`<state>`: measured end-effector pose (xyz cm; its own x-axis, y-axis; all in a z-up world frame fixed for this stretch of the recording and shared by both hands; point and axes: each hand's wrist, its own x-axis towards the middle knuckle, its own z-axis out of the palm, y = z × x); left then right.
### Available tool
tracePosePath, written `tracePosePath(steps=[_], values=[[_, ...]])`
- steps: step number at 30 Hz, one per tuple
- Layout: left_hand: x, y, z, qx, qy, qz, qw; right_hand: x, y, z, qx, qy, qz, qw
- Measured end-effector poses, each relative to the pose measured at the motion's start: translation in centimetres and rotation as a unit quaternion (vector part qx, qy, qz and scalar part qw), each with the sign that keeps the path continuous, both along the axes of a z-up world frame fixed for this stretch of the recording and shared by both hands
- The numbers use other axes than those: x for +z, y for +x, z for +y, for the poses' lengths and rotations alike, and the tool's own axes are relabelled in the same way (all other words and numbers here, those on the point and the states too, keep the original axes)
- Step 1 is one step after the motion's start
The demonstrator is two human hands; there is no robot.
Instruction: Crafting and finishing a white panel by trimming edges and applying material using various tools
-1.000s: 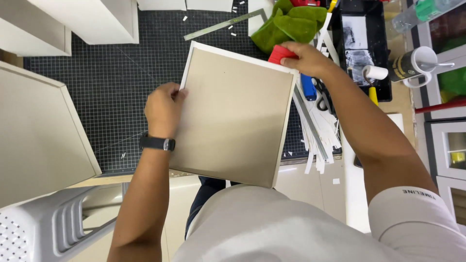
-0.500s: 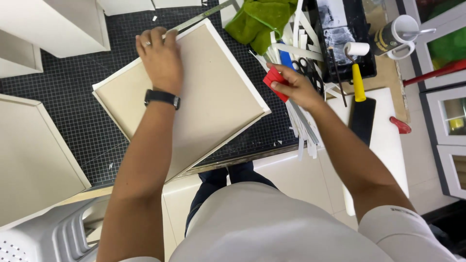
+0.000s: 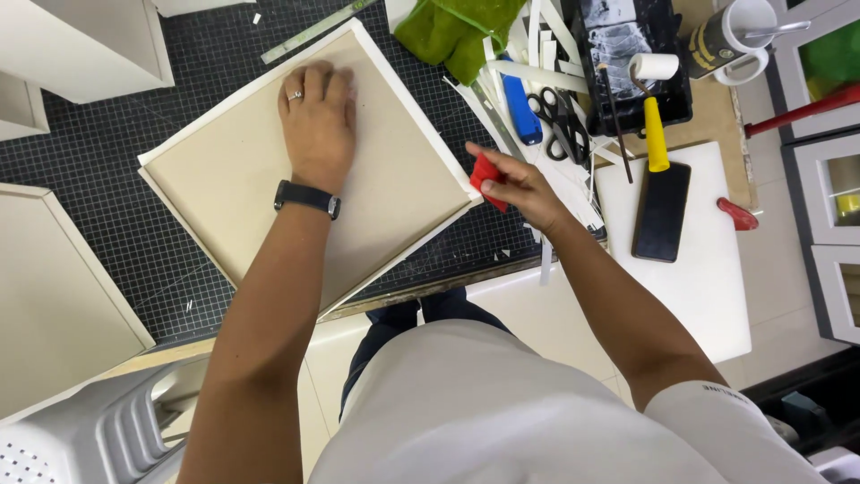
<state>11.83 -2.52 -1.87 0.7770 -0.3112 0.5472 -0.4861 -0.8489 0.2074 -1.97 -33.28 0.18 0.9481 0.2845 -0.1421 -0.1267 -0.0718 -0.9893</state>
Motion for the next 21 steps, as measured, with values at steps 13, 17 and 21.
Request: tracePosePath(steps=[13, 17, 21], values=[[0.2, 0.0, 0.1, -0.001, 0.003, 0.004, 1.0, 0.0, -0.4, 1.3, -0.014, 0.013, 0.014, 1.0], [0.3, -0.2, 0.1, -0.004, 0.003, 0.014, 1.0, -1.5, -0.6, 1.7, -0.023, 0.076, -0.008, 0.997], [0.0, 0.0, 0.2, -0.007, -0.005, 0.015, 1.0, -1.6, -1.1, 2.5, -0.045, 0.106, -0.022, 0.993]])
